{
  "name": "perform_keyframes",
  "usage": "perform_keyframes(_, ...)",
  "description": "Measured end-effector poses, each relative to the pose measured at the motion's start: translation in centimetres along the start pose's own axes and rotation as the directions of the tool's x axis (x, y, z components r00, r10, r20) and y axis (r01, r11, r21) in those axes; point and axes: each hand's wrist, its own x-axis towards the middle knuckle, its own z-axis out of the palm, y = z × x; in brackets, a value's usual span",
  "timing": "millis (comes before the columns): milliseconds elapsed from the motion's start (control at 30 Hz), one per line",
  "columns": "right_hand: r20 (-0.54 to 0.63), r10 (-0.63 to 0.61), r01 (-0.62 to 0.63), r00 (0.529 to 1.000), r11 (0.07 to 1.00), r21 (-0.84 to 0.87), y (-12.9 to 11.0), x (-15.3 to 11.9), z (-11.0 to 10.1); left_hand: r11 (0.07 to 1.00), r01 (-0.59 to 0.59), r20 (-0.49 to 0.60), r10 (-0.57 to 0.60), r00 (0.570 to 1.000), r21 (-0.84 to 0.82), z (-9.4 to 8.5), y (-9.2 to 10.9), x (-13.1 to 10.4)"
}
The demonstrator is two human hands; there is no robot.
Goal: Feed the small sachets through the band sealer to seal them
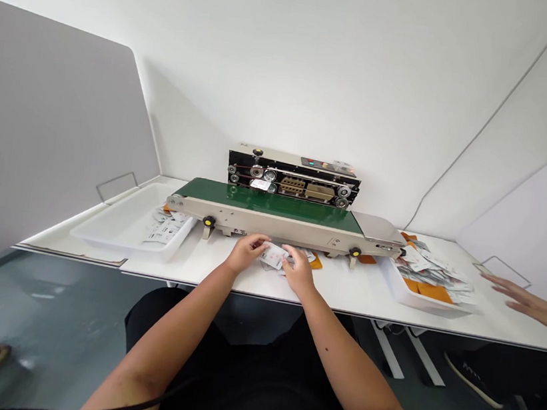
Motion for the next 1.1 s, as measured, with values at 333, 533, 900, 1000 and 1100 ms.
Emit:
perform_keyframes(333,0.100,0.184,-0.204,0.978,0.946,0.251,-0.3,0.7,-1.9,0.977,0.140,0.140,-0.117,0.983,-0.161,0.3,0.9,-0.1)
perform_keyframes(533,0.109,0.148,-0.169,0.983,0.961,0.220,-0.4,0.4,-2.1,0.969,0.149,0.183,-0.113,0.977,-0.198,0.4,0.8,-0.2)
perform_keyframes(900,0.212,0.228,-0.282,0.950,0.918,0.277,0.6,6.3,-9.8,0.950,0.171,0.225,-0.112,0.968,-0.262,0.3,1.4,-0.5)
perform_keyframes(1000,-0.292,0.389,-0.205,0.874,0.839,0.503,3.5,10.7,-15.4,0.948,0.171,0.210,-0.116,0.971,-0.268,0.3,1.5,-0.4)
perform_keyframes(1100,-0.525,0.486,-0.163,0.699,0.823,0.544,6.7,14.3,-19.4,0.954,0.163,0.213,-0.110,0.971,-0.252,0.2,1.5,-0.4)
